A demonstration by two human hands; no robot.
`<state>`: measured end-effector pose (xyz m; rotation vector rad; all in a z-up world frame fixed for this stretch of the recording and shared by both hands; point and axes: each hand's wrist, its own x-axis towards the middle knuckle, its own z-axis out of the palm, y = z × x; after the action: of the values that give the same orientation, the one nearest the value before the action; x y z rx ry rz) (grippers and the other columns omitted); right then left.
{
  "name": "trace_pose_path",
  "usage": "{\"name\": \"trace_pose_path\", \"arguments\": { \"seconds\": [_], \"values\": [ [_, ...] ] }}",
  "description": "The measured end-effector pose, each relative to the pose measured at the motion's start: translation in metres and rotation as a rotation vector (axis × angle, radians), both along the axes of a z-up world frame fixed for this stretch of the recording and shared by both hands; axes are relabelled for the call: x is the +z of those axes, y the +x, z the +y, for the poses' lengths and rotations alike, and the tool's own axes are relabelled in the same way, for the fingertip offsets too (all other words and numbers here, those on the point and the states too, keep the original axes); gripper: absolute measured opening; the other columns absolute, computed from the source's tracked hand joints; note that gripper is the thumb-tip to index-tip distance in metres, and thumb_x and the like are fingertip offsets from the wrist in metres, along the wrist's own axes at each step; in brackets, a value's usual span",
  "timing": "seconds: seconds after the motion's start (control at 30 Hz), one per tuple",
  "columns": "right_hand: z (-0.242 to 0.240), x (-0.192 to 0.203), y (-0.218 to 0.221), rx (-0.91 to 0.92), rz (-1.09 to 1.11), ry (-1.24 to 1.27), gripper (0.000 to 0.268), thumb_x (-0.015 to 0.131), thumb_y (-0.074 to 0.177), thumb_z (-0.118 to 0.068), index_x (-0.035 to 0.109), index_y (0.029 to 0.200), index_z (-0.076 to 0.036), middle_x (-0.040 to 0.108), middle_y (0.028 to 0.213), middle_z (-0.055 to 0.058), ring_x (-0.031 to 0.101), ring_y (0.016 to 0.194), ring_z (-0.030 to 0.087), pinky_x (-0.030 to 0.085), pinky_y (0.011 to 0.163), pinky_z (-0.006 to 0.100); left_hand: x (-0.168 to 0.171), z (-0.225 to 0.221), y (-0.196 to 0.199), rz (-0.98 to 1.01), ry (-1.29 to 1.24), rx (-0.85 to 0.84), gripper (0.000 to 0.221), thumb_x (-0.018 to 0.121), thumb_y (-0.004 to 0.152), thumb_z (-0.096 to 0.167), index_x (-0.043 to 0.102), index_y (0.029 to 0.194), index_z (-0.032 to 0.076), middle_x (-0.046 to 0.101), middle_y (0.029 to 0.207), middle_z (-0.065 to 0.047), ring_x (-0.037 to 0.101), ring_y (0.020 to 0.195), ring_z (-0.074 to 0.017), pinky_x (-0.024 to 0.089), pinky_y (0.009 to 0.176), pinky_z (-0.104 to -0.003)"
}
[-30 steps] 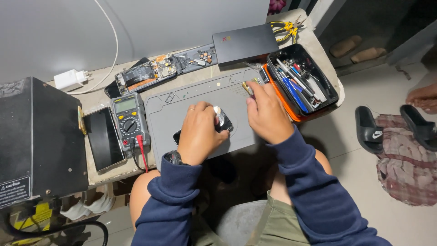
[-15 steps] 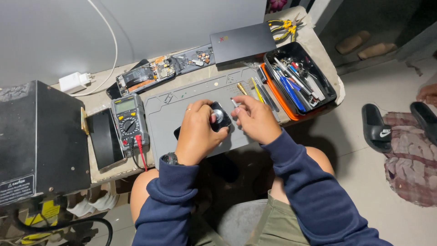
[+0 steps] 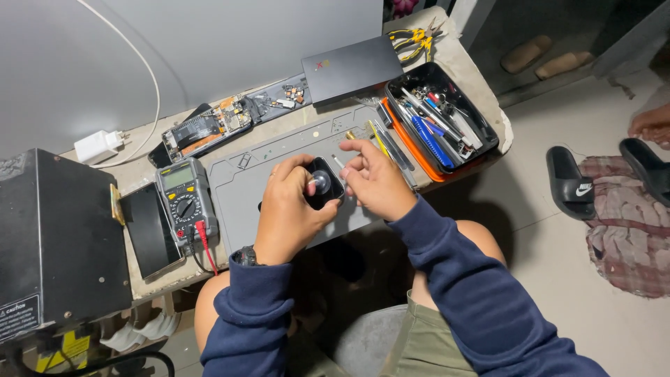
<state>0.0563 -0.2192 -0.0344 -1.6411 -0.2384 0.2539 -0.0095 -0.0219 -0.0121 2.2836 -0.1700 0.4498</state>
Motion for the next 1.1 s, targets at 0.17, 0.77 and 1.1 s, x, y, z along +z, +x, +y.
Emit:
{"name": "trace_pose_path", "arguments": {
  "seconds": [0.17, 0.77, 1.1],
  "values": [
    [0.002, -0.025, 0.006, 0.042, 0.058, 0.168, 0.038, 0.064, 0.11, 0.0, 0.069, 0.148, -0.001, 0.076, 0.086, 0.016, 0.073, 0.056, 0.015, 0.059, 0.038, 0.021, 0.001, 0.0, 0.001, -0.012, -0.006, 0.003, 0.046, 0.1, 0.07, 0.012, 0.056, 0.08, 0.008, 0.075, 0.136, -0.018, 0.073, 0.124, -0.047, 0.061, 0.105, -0.055],
    [-0.007, -0.036, 0.015, 0.033, 0.027, 0.176, 0.038, 0.078, 0.104, -0.002, 0.077, 0.142, 0.001, 0.085, 0.092, 0.014, 0.08, 0.079, 0.011, 0.067, 0.076, 0.025, -0.001, -0.001, 0.002, -0.04, 0.003, -0.006, 0.046, 0.1, 0.069, 0.013, 0.055, 0.079, 0.008, 0.077, 0.135, -0.017, 0.075, 0.124, -0.0452, 0.062, 0.103, -0.053],
    [0.003, -0.008, 0.002, -0.007, 0.039, 0.235, 0.037, 0.082, 0.104, -0.003, 0.079, 0.14, 0.001, 0.084, 0.089, 0.012, 0.08, 0.078, 0.011, 0.068, 0.081, 0.026, 0.0, 0.003, 0.002, -0.073, -0.028, -0.007, 0.048, 0.1, 0.067, 0.014, 0.054, 0.079, 0.009, 0.078, 0.135, -0.017, 0.075, 0.122, -0.046, 0.061, 0.103, -0.053]
  ]
}}
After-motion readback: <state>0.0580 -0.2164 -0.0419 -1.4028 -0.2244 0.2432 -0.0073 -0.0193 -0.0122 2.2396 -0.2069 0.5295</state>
